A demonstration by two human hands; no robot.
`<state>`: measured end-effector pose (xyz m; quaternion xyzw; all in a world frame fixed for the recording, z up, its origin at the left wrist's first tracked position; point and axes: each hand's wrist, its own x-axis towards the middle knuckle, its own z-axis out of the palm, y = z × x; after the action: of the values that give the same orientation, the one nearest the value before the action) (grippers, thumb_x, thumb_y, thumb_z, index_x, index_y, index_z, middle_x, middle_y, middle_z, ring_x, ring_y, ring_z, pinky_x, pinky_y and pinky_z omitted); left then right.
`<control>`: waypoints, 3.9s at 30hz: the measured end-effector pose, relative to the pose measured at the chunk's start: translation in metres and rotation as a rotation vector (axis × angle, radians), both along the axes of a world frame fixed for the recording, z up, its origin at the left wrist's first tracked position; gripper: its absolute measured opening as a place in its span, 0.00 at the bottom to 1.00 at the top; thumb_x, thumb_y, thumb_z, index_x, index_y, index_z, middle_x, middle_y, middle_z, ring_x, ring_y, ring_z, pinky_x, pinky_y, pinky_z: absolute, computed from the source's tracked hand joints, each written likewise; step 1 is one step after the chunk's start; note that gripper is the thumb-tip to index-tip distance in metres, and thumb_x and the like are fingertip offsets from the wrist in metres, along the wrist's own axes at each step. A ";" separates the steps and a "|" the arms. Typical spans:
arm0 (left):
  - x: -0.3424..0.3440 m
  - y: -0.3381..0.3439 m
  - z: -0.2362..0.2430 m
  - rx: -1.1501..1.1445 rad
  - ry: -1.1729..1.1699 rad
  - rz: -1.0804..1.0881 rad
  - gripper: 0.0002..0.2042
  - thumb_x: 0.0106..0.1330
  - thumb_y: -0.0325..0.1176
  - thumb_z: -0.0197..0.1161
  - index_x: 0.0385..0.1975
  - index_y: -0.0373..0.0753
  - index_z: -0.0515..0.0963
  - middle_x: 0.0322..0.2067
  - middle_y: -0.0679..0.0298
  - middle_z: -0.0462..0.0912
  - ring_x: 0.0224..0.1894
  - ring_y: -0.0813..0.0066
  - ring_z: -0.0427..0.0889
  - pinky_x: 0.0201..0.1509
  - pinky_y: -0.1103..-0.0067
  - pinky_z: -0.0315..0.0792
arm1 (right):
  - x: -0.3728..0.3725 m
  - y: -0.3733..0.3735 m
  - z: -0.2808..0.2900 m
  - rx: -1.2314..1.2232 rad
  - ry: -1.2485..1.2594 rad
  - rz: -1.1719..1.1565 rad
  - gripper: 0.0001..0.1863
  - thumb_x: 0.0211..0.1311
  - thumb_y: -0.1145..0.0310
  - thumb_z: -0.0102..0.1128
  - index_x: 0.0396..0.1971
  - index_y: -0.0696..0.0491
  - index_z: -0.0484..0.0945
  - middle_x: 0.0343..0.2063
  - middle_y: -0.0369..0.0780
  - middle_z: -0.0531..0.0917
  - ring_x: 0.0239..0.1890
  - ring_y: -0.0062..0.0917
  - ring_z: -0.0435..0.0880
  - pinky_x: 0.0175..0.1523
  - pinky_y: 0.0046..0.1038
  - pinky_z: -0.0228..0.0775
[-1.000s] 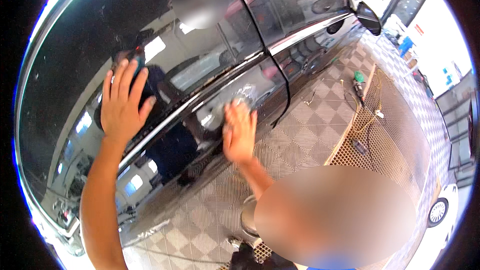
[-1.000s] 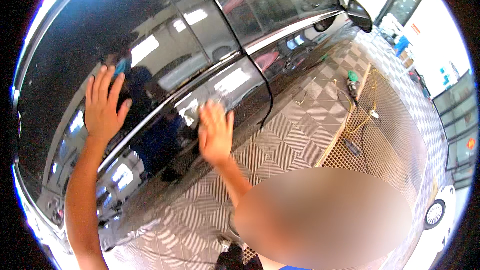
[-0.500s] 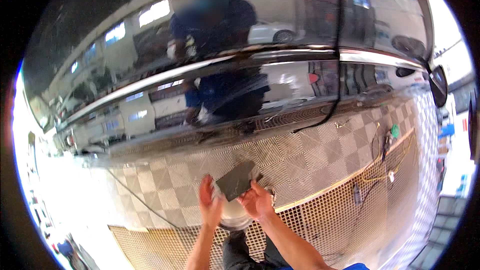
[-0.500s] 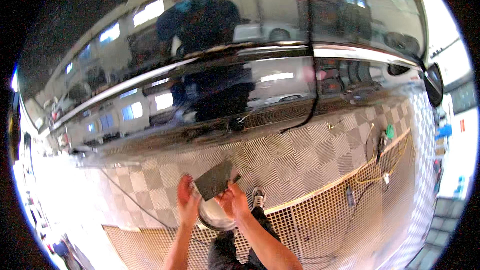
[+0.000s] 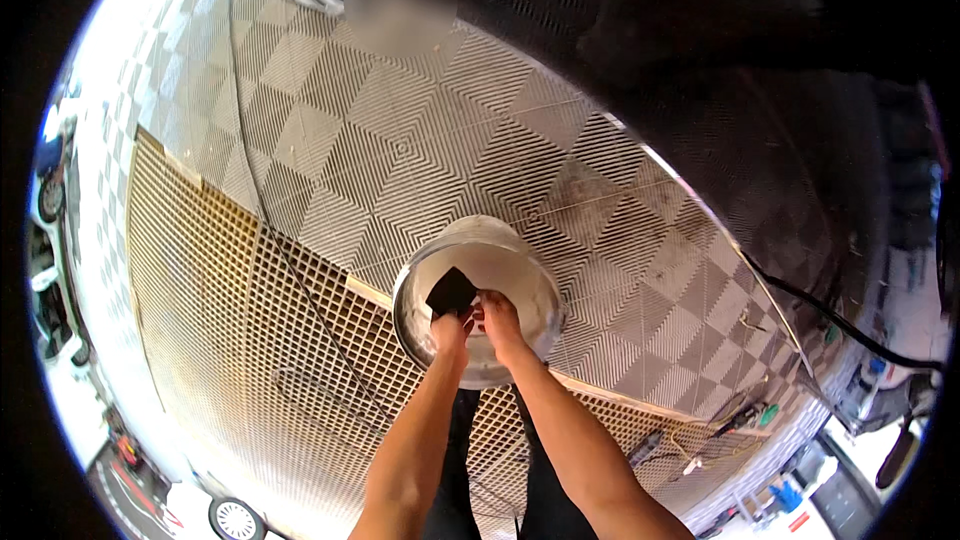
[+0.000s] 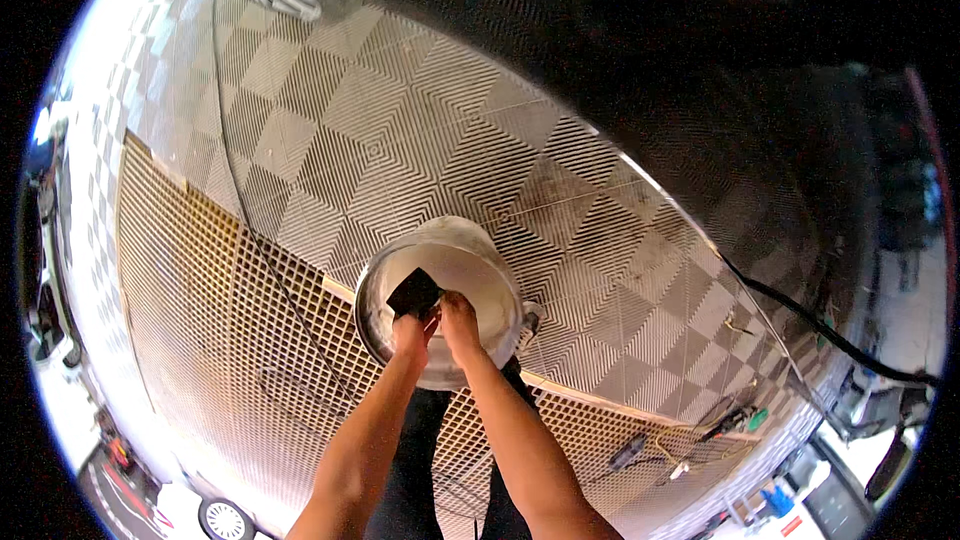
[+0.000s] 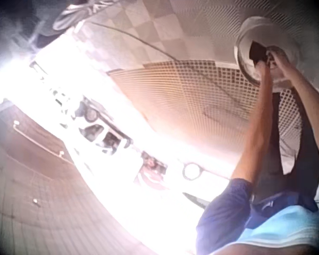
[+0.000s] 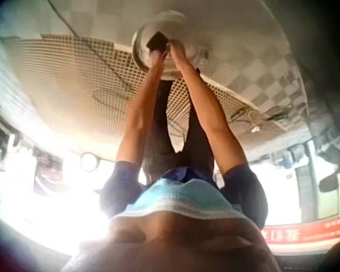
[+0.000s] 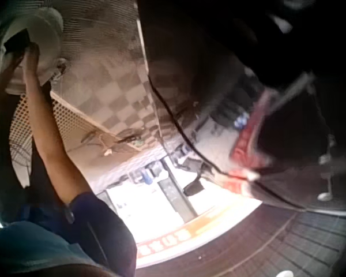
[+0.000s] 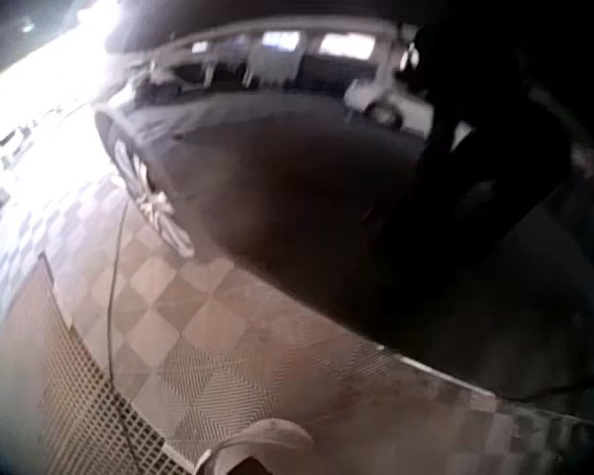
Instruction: The person sands the exterior of a black car. They wet a sanding block in a bucket of water, rub the surface of the car door, and wipe the area with a cloth.
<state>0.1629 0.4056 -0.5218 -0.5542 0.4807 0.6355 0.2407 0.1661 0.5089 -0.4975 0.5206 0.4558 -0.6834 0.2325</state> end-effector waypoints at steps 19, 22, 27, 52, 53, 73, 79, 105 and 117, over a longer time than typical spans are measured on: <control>-0.013 0.057 0.182 0.611 0.317 0.254 0.19 0.73 0.31 0.47 0.53 0.26 0.80 0.46 0.48 0.87 0.49 0.57 0.88 0.53 0.64 0.83 | 0.007 0.071 0.167 -1.149 0.580 -0.482 0.19 0.78 0.61 0.50 0.41 0.61 0.84 0.43 0.49 0.87 0.45 0.39 0.85 0.55 0.40 0.77; -0.072 0.196 0.418 0.306 0.822 0.052 0.21 0.71 0.31 0.54 0.62 0.27 0.74 0.53 0.47 0.85 0.56 0.59 0.86 0.59 0.68 0.81 | -0.037 0.184 0.435 -0.824 0.858 -0.299 0.20 0.80 0.60 0.49 0.48 0.61 0.83 0.48 0.49 0.86 0.50 0.38 0.85 0.60 0.42 0.77; -0.060 0.406 0.630 -0.480 1.574 -0.364 0.38 0.69 0.37 0.61 0.76 0.28 0.57 0.78 0.41 0.55 0.81 0.40 0.50 0.84 0.56 0.43 | -0.021 0.361 0.719 1.200 1.030 0.468 0.12 0.78 0.67 0.56 0.50 0.56 0.83 0.44 0.43 0.88 0.46 0.31 0.88 0.51 0.34 0.82; -0.022 0.453 0.624 -1.021 1.335 -0.342 0.38 0.72 0.36 0.60 0.79 0.34 0.52 0.80 0.43 0.49 0.82 0.43 0.45 0.83 0.51 0.42 | -0.007 0.518 0.745 1.928 1.323 1.696 0.28 0.78 0.55 0.44 0.60 0.65 0.76 0.67 0.55 0.74 0.74 0.52 0.66 0.79 0.62 0.46; 0.020 0.478 0.612 -0.918 1.342 -0.412 0.40 0.71 0.37 0.60 0.80 0.35 0.51 0.81 0.43 0.45 0.83 0.44 0.43 0.82 0.50 0.41 | -0.005 0.517 0.746 1.924 1.332 1.671 0.28 0.78 0.55 0.43 0.59 0.65 0.76 0.67 0.55 0.74 0.74 0.53 0.66 0.79 0.62 0.46; -0.166 0.369 0.669 -1.178 1.147 -0.172 0.31 0.77 0.38 0.53 0.77 0.36 0.59 0.79 0.45 0.54 0.81 0.46 0.51 0.83 0.55 0.45 | -0.014 0.521 0.747 2.022 1.269 1.693 0.27 0.79 0.50 0.47 0.59 0.56 0.81 0.64 0.47 0.79 0.72 0.43 0.71 0.77 0.56 0.53; -0.040 0.429 0.619 -0.882 1.484 -0.440 0.35 0.71 0.36 0.57 0.78 0.39 0.59 0.79 0.45 0.54 0.81 0.41 0.49 0.82 0.49 0.44 | -0.012 0.536 0.754 2.069 1.254 1.680 0.27 0.77 0.50 0.48 0.60 0.56 0.80 0.65 0.46 0.78 0.73 0.43 0.70 0.77 0.57 0.53; -0.035 0.435 0.595 -0.860 1.370 -0.124 0.36 0.71 0.32 0.58 0.78 0.31 0.55 0.78 0.39 0.52 0.81 0.38 0.49 0.83 0.54 0.43 | -0.009 0.530 0.726 2.081 1.210 1.728 0.26 0.72 0.53 0.56 0.61 0.56 0.80 0.68 0.48 0.76 0.75 0.44 0.68 0.78 0.58 0.52; -0.024 0.432 0.562 -0.941 1.645 -0.698 0.38 0.61 0.38 0.65 0.76 0.49 0.65 0.77 0.57 0.62 0.79 0.54 0.59 0.81 0.46 0.44 | -0.020 0.528 0.717 2.138 1.232 1.689 0.26 0.76 0.51 0.50 0.61 0.53 0.81 0.66 0.43 0.79 0.72 0.39 0.73 0.77 0.53 0.53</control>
<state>0.1387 0.8374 0.0403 0.1892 0.8348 0.4601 -0.2360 0.1466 1.0372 0.2195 -0.3326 0.9104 0.1903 -0.1559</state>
